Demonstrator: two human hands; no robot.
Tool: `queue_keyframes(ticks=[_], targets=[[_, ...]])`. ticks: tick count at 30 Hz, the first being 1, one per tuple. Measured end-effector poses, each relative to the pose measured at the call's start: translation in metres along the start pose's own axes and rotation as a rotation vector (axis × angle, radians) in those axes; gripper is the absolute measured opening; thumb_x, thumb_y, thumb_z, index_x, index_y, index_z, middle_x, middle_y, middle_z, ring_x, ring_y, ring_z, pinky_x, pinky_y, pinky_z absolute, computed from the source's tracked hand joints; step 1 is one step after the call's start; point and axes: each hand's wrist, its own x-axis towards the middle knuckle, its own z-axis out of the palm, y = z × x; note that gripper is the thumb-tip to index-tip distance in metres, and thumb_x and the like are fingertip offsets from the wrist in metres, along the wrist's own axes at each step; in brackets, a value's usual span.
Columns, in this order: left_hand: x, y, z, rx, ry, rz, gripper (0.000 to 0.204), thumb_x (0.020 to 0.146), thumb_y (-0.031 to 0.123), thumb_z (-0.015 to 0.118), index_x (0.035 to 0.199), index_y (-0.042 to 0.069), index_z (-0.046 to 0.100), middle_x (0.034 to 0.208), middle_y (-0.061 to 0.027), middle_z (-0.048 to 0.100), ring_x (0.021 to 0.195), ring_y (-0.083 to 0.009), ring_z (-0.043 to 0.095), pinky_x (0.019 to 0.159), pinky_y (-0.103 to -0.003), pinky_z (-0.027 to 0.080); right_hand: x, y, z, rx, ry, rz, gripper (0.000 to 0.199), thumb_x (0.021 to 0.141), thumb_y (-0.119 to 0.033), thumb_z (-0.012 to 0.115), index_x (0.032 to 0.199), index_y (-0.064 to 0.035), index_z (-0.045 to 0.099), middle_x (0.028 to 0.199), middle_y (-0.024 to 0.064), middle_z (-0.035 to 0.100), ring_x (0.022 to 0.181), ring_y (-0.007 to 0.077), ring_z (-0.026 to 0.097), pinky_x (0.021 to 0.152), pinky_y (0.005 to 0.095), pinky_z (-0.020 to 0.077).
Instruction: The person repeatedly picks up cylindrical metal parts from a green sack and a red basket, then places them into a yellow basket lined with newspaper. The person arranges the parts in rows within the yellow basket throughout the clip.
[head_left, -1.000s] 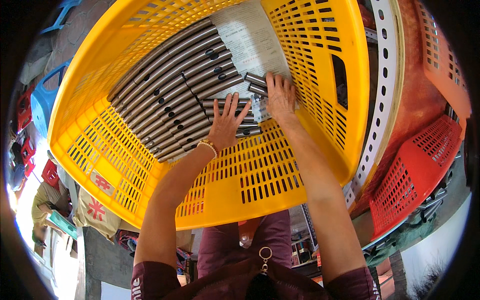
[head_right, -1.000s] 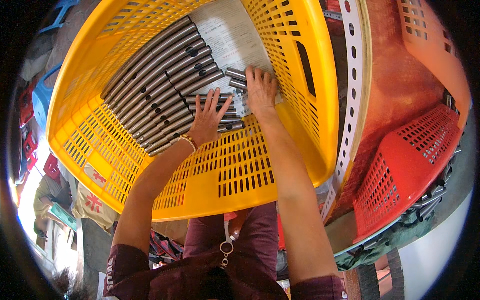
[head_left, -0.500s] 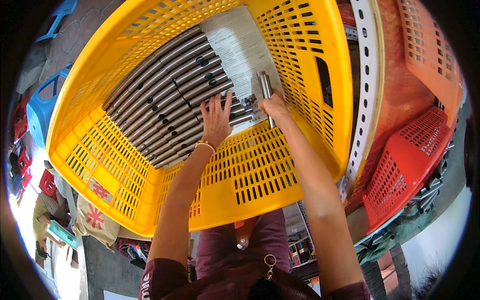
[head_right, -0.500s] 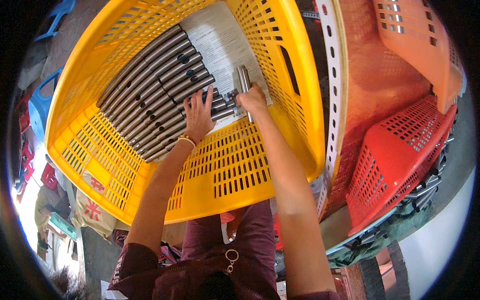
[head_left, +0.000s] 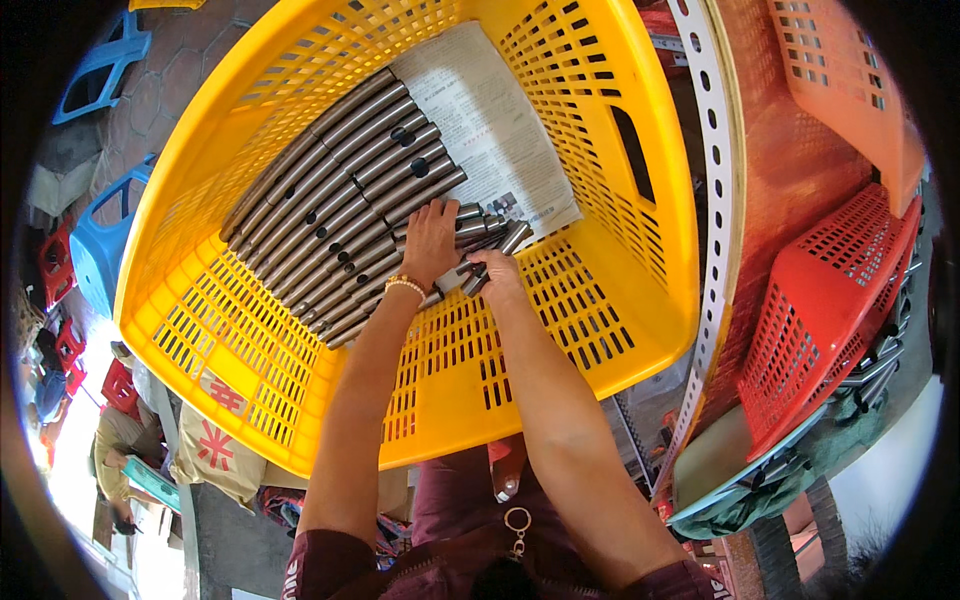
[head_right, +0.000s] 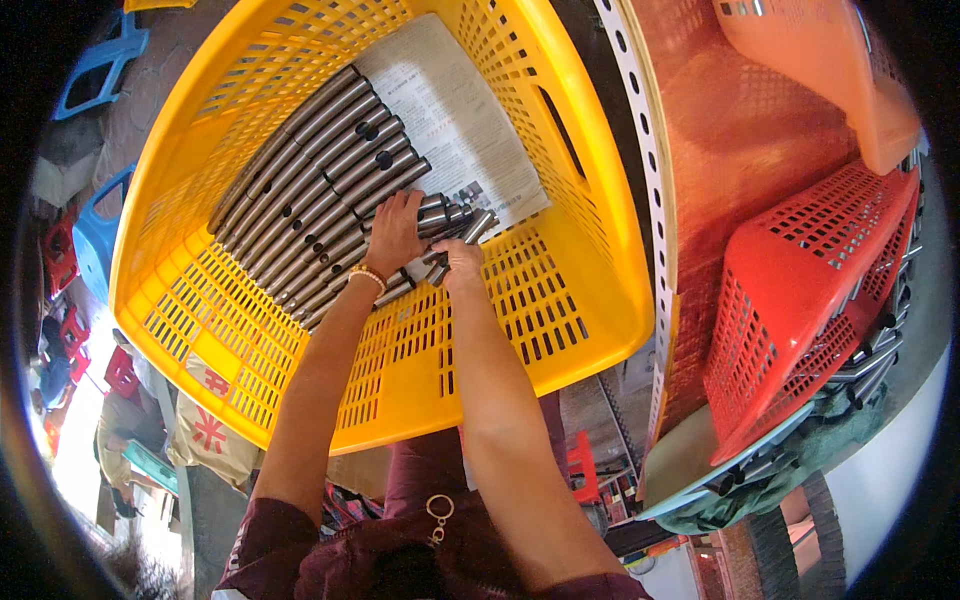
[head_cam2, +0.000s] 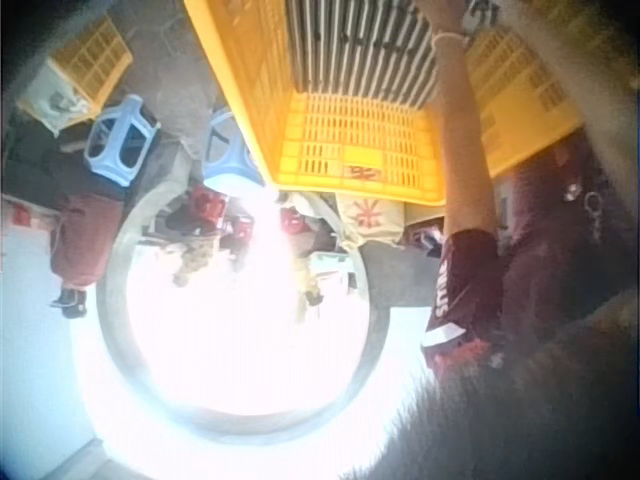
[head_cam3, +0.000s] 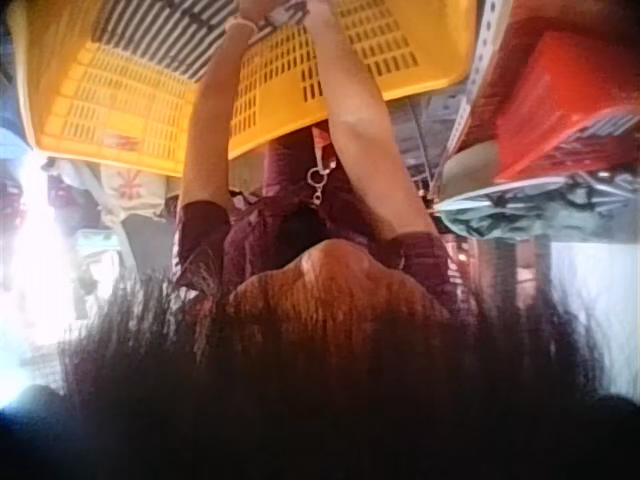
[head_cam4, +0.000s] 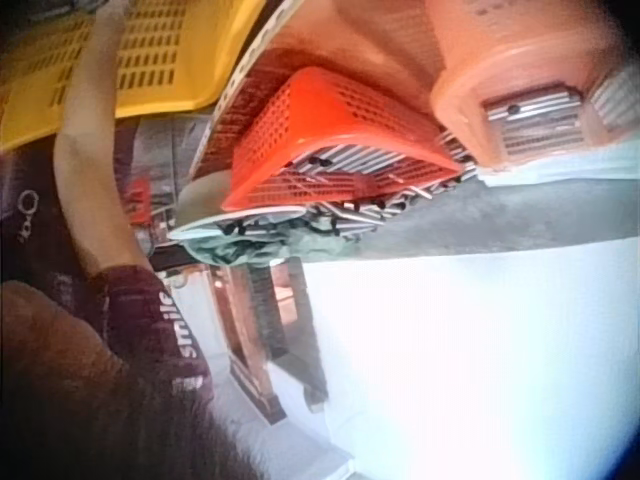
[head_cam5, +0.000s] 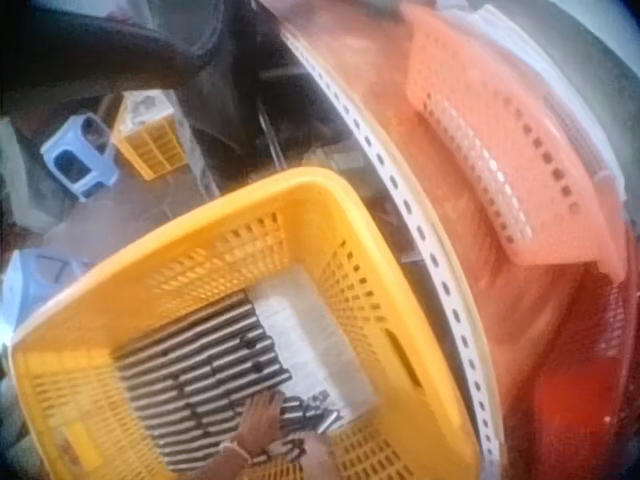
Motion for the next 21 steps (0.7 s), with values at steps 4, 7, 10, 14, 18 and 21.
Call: queue_keyframes(ticks=[4,7,10,14,18,21], targets=[[0.010,-0.004,-0.015,-0.134,-0.171,-0.093,0.053,0.056,0.016,0.075,0.101,0.001,0.053,0.096,-0.0203,0.057,0.093,-0.0365,0.057,0.080,-0.042,0.048,-0.006,0.015,0.009,0.229,-0.017,-0.060,0.016,0.063,0.008,0.063,0.075,-0.0001,0.055,0.077,0.0105,0.057,0.062,0.0245,0.056,0.058,0.0390,0.0503],[0.020,-0.013,-0.016,-0.243,-0.301,-0.201,0.070,0.053,0.026,0.075,0.110,-0.006,0.049,0.106,-0.0252,0.055,0.101,-0.0357,0.053,0.087,-0.039,0.044,-0.003,0.016,0.016,0.123,0.044,0.048,0.019,0.062,0.008,0.064,0.077,-0.0003,0.056,0.080,0.0105,0.057,0.067,0.0257,0.057,0.064,0.0396,0.0502],[0.028,-0.025,-0.019,-0.405,-0.487,-0.348,0.102,0.049,0.034,0.080,0.125,-0.015,0.034,0.125,-0.0277,0.043,0.117,-0.0334,0.042,0.099,-0.033,0.034,0.004,0.016,0.004,0.094,-0.107,0.082,0.020,0.059,0.005,0.066,0.077,0.0017,0.057,0.101,0.0146,0.051,0.093,0.0291,0.047,0.085,0.0447,0.0351],[0.011,-0.007,-0.059,-0.663,-0.427,-0.477,0.086,0.050,0.025,0.081,0.120,-0.008,0.042,0.115,-0.0192,0.051,0.107,-0.0269,0.048,0.092,-0.032,0.038,-0.008,0.004,0.006,-0.007,-0.141,0.080,0.022,0.057,0.004,0.066,0.077,0.0023,0.056,0.099,0.0164,0.053,0.096,0.0308,0.047,0.089,0.0450,0.0319],[-0.014,-0.007,-0.081,-1.014,-0.342,-0.447,0.043,0.061,0.005,0.073,0.100,0.003,0.055,0.084,-0.0031,0.060,0.075,-0.0142,0.055,0.076,-0.029,0.044,-0.057,-0.028,0.022,-0.147,-0.236,0.022,0.023,0.060,0.004,0.065,0.081,0.0036,0.056,0.083,0.0147,0.056,0.075,0.0291,0.055,0.068,0.0440,0.0449],[-0.031,0.015,-0.128,-1.075,-0.245,-0.411,0.044,0.063,0.003,0.071,0.103,0.001,0.053,0.090,-0.0058,0.060,0.077,-0.0163,0.056,0.073,-0.028,0.046,-0.096,-0.051,0.034,-0.347,-0.206,-0.067,0.029,0.060,0.003,0.066,0.086,0.0083,0.055,0.084,0.0201,0.058,0.071,0.0293,0.060,0.057,0.0413,0.0513]])
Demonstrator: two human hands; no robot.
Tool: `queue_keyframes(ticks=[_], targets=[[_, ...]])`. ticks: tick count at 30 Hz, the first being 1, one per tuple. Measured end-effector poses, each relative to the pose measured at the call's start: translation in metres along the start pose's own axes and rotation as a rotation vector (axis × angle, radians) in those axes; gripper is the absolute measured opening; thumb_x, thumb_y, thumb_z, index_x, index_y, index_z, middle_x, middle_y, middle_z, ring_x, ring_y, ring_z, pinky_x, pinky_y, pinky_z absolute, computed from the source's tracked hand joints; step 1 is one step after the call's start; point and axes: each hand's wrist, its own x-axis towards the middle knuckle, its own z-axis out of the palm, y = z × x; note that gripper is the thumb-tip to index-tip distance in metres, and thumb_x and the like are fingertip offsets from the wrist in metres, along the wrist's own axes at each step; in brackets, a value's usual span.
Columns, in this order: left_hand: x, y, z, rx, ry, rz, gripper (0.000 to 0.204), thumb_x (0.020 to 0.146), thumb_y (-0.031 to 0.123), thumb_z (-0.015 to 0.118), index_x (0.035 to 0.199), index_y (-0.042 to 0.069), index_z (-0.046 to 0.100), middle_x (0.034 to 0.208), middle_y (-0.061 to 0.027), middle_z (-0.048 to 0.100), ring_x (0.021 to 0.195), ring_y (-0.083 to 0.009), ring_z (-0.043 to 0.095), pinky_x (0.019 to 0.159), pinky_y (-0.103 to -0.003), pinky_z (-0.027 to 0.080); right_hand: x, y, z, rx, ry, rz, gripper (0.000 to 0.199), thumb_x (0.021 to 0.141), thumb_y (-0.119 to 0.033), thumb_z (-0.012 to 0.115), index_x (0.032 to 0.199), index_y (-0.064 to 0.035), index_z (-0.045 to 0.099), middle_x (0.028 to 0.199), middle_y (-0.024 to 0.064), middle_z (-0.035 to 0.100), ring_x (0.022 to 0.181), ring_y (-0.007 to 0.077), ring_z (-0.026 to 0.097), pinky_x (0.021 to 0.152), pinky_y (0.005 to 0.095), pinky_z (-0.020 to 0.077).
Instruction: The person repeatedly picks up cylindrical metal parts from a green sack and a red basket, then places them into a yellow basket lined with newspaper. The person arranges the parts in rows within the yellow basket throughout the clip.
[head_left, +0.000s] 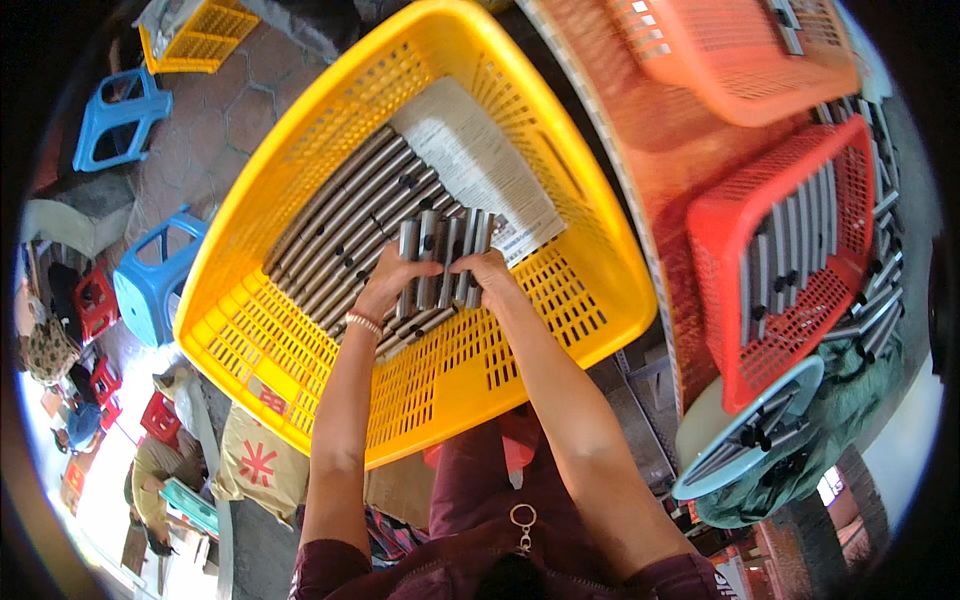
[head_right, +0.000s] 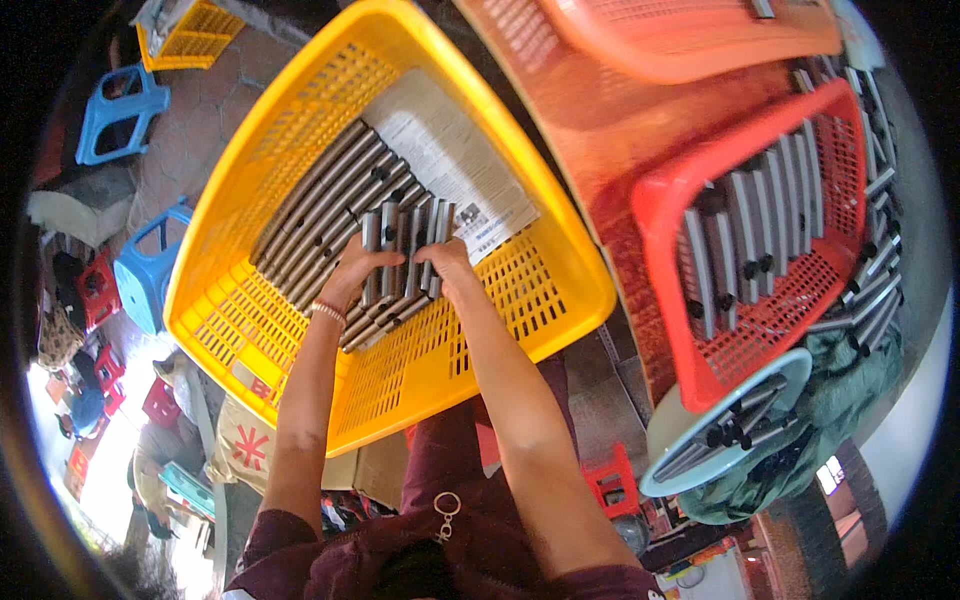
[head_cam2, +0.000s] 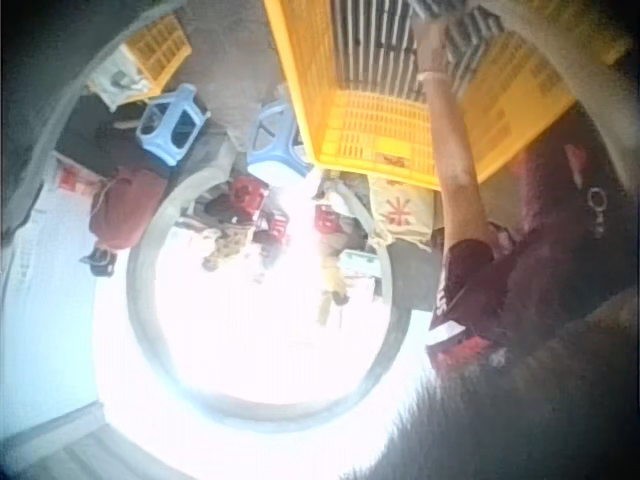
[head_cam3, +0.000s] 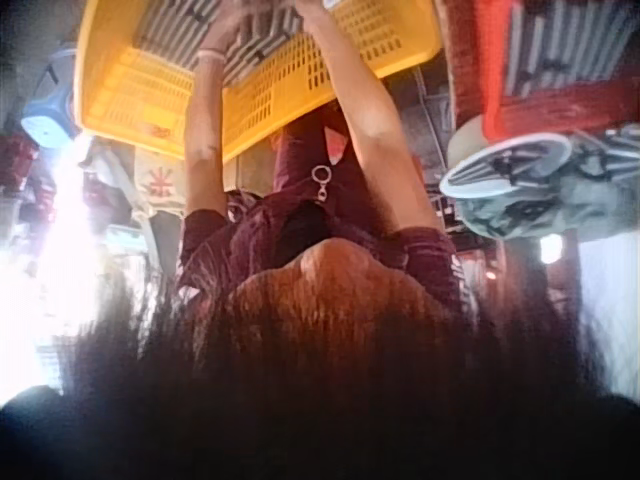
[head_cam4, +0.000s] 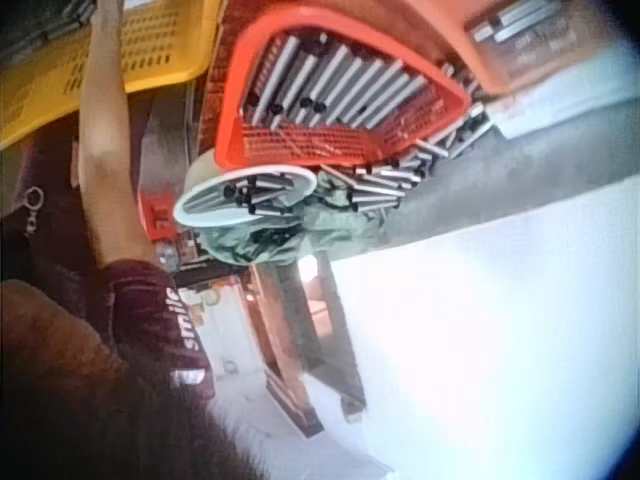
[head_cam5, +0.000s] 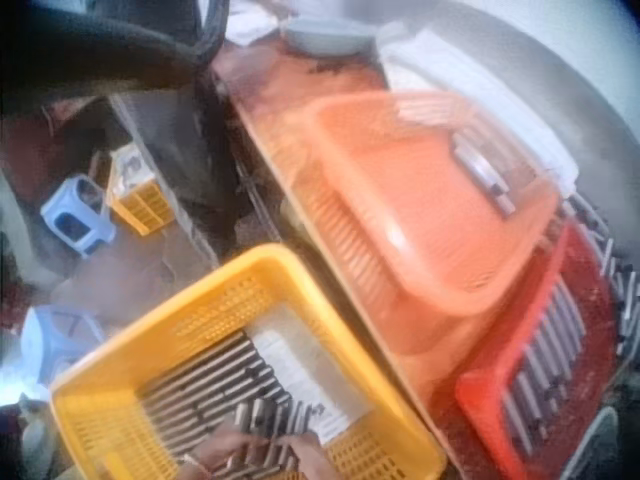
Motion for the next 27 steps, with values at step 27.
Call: queue_keyframes(ticks=[27], targets=[[-0.154,0.221,0.432,0.728,-0.624,0.483,0.067,0.058,0.027,0.076,0.111,-0.004,0.049,0.099,-0.0192,0.060,0.093,-0.0263,0.059,0.082,-0.034,0.045,-0.384,-0.003,-0.325,0.755,0.284,-0.646,0.032,0.071,-0.001,0.059,0.103,-0.0034,0.052,0.091,0.0048,0.060,0.084,0.0188,0.060,0.076,0.0298,0.0482]])
